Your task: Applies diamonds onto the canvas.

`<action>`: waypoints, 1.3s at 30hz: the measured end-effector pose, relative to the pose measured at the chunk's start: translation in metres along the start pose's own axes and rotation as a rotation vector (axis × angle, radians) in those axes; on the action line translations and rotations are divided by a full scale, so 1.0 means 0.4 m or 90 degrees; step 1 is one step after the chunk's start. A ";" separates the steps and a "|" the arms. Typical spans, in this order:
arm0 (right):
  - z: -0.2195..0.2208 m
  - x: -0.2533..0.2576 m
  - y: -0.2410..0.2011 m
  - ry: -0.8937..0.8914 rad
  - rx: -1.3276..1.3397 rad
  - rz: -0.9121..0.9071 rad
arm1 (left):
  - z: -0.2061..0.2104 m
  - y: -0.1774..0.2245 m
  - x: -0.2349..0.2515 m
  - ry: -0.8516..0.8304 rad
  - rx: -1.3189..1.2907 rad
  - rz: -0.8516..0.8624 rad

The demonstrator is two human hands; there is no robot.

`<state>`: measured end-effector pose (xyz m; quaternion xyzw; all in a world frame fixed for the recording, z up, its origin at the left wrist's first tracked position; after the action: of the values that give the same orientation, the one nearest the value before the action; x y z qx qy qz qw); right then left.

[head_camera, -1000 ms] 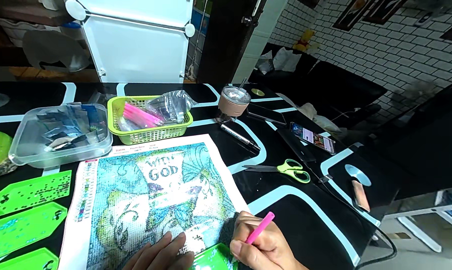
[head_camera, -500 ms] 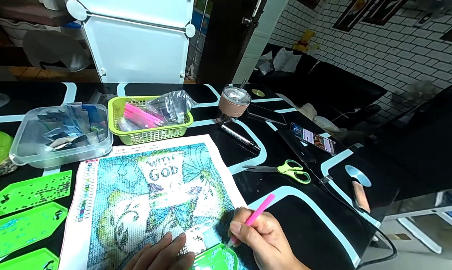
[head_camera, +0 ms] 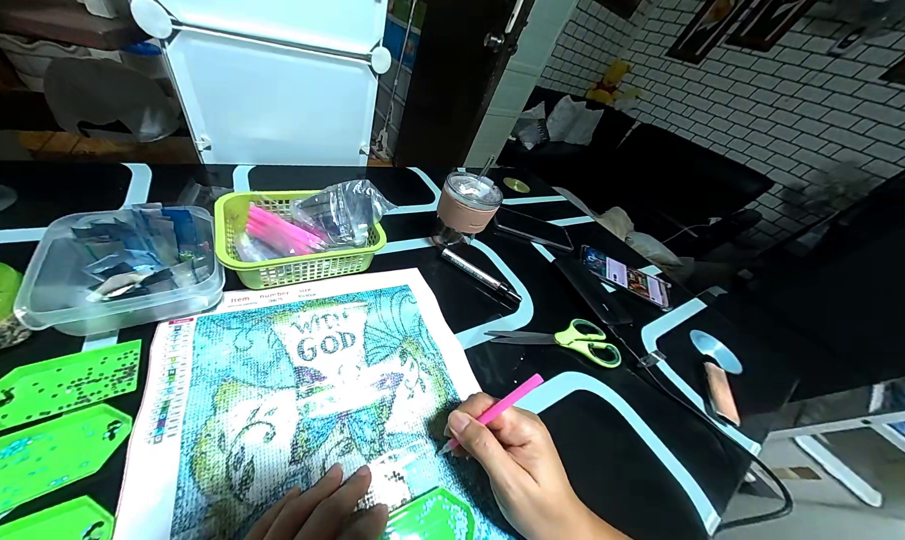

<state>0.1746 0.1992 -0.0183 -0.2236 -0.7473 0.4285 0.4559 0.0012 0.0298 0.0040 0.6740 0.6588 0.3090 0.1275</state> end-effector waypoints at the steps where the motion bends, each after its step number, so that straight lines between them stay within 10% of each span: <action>1: 0.000 0.000 0.000 -0.002 -0.002 -0.002 | 0.000 0.000 0.000 0.002 0.000 0.001; 39: -0.008 -0.037 -0.040 -0.167 0.034 -0.169 | -0.003 -0.001 -0.001 0.006 -0.013 0.000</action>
<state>0.1854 0.1812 -0.0114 -0.0530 -0.8118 0.4097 0.4127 0.0004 0.0292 0.0046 0.6713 0.6559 0.3192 0.1312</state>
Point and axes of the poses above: each hand's wrist, its own x-axis towards the middle knuckle, its own z-axis out of the palm, y = z × x, the point moved 3 cm from there along x, towards the middle knuckle, and after that the axes turned 10 degrees about y, right-handed, at the moved point
